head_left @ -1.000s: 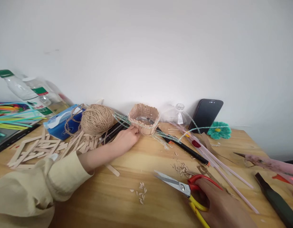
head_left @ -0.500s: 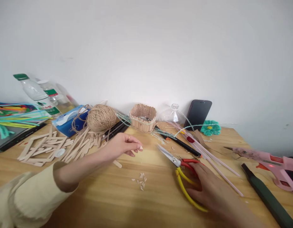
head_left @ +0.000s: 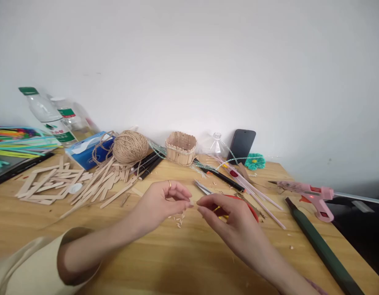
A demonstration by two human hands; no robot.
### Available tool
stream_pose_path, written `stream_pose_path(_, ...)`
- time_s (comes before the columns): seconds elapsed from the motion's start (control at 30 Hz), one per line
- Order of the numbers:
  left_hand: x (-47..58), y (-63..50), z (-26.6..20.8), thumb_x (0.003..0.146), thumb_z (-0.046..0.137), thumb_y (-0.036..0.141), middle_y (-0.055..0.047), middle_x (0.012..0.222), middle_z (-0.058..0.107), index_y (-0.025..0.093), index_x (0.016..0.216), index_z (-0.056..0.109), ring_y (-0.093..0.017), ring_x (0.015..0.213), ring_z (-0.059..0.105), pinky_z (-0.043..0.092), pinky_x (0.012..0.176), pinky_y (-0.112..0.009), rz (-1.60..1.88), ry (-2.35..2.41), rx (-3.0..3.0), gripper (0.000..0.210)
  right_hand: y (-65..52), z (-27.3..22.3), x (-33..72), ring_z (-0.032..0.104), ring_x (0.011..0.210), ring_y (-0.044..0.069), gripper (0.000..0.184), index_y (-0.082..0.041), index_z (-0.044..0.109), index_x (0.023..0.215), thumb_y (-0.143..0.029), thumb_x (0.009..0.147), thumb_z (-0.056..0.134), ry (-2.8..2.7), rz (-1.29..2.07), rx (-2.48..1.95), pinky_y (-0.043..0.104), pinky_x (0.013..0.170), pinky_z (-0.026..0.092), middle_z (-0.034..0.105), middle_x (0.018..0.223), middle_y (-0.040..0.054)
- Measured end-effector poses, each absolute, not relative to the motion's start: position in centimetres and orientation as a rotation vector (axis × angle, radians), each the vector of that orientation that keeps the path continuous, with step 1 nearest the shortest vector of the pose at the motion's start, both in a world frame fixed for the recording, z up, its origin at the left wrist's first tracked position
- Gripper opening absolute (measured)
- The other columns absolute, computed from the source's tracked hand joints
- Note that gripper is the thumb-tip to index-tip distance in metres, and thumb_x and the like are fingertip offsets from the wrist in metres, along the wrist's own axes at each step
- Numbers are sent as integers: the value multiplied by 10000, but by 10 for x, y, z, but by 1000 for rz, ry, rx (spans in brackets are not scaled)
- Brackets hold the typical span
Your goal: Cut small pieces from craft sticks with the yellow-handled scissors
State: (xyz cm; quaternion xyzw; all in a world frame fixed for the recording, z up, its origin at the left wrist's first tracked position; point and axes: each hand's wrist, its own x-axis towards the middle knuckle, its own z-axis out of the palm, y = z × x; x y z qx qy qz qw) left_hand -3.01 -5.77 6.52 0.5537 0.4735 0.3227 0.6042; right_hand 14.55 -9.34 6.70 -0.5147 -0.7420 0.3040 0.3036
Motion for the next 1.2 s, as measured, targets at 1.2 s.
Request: stream_pose_path(1.2,-29,-50,46,675,616,216,-7,727,657,157,762,622,-146,689,597,442,604,-232,493,1082,1438,105,-78,44,142,484,544,102,141,-141,631,689,-171,769,519,-1901,1094,-1479,197,496,358,586,595,-14)
